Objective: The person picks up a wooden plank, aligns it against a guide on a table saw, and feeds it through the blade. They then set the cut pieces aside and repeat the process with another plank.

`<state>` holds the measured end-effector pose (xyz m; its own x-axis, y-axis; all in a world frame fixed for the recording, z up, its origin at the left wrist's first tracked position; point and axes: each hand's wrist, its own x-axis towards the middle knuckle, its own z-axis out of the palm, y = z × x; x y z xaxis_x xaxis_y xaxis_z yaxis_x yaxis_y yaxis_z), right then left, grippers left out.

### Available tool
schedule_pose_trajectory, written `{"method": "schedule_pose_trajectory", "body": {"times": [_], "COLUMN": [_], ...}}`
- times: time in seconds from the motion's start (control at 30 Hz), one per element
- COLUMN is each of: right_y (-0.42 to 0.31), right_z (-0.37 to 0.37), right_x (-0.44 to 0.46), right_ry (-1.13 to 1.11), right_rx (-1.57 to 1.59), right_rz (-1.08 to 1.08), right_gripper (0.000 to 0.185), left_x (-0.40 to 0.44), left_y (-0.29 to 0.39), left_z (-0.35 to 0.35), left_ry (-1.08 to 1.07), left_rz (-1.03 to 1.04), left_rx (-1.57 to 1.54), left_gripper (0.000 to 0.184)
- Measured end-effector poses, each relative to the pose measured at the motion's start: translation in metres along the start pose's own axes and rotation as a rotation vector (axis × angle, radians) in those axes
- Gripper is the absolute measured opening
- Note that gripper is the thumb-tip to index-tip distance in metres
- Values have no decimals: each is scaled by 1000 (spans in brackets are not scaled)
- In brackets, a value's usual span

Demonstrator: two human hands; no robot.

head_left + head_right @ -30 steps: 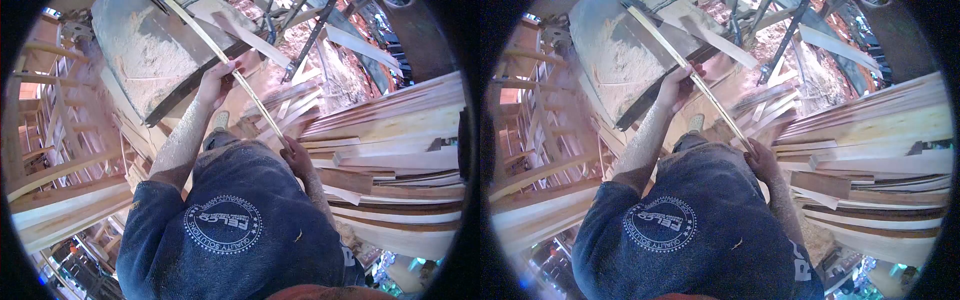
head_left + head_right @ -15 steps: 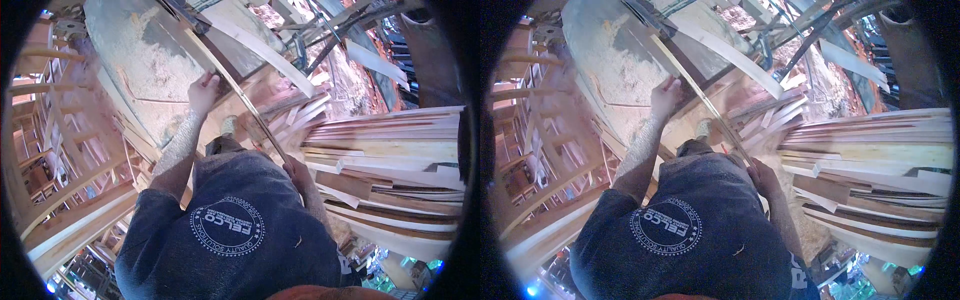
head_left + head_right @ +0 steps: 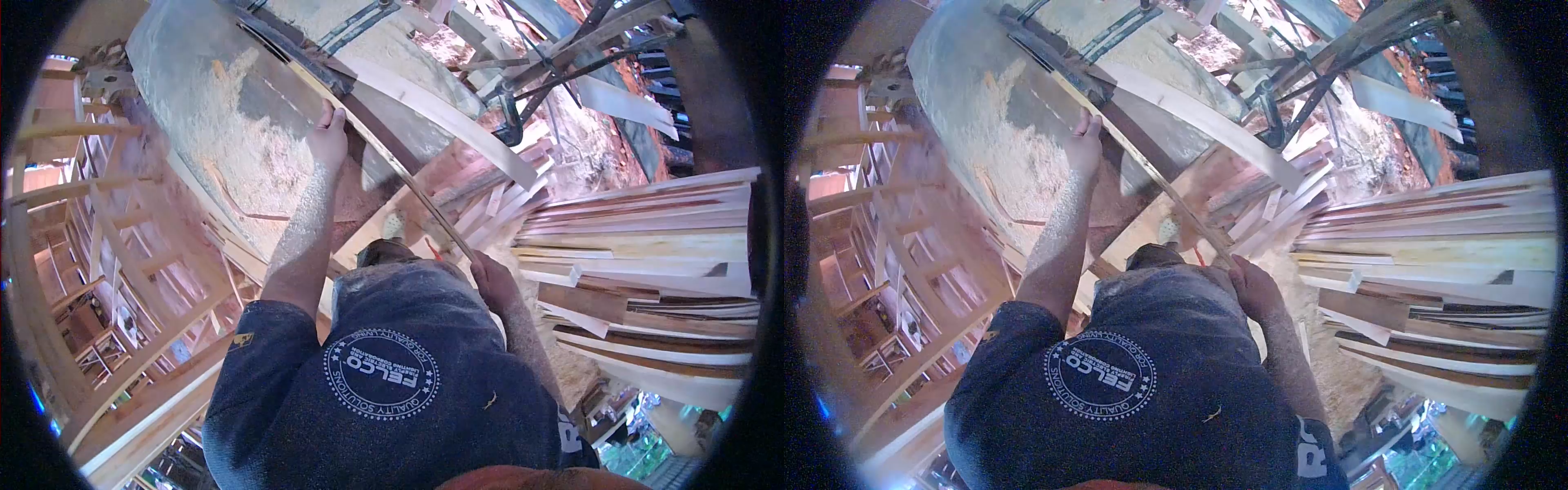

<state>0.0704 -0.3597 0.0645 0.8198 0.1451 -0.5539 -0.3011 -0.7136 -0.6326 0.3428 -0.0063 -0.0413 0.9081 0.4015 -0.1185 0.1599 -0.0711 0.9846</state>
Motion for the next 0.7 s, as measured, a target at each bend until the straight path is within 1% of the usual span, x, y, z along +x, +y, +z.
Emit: {"method": "schedule_pose_trajectory", "body": {"times": [0.07, 0.17, 0.27, 0.37, 0.47, 0.57, 0.6, 0.67, 0.7], "right_y": [-23, -32, -39, -39, -42, -53, -36, -30, -32], "right_z": [-8, -15, -16, -11, -9, -11, 0, 4, 5], "right_x": [9, 19, 21, 25, 30, 37, 39, 44, 46], "right_ry": [1, -42, -80, -56, -58, -84, -38, -35, -35], "right_rx": [48, 21, 69, 83, 63, 70, 47, 50, 51], "right_rz": [10, 25, 44, 9, 41, 41, 39, 31, 25], "right_gripper": [54, 61, 55, 55, 56, 58, 58, 57, 57], "left_x": [14, 18, 21, 26, 26, 27, 27, 29, 33], "left_y": [-8, 4, 3, 1, 14, 32, 38, 45, 40], "left_z": [-1, 0, 0, 0, -1, -5, -6, -7, -8], "left_ry": [-12, 6, 10, 18, 77, 23, 27, 39, 67], "left_rz": [19, 21, -56, -15, 4, -116, -135, -174, -121], "left_rx": [-59, -62, -159, -85, -9, -70, -46, 0, 11], "left_gripper": [51, 50, 50, 51, 49, 52, 52, 52, 49]}}
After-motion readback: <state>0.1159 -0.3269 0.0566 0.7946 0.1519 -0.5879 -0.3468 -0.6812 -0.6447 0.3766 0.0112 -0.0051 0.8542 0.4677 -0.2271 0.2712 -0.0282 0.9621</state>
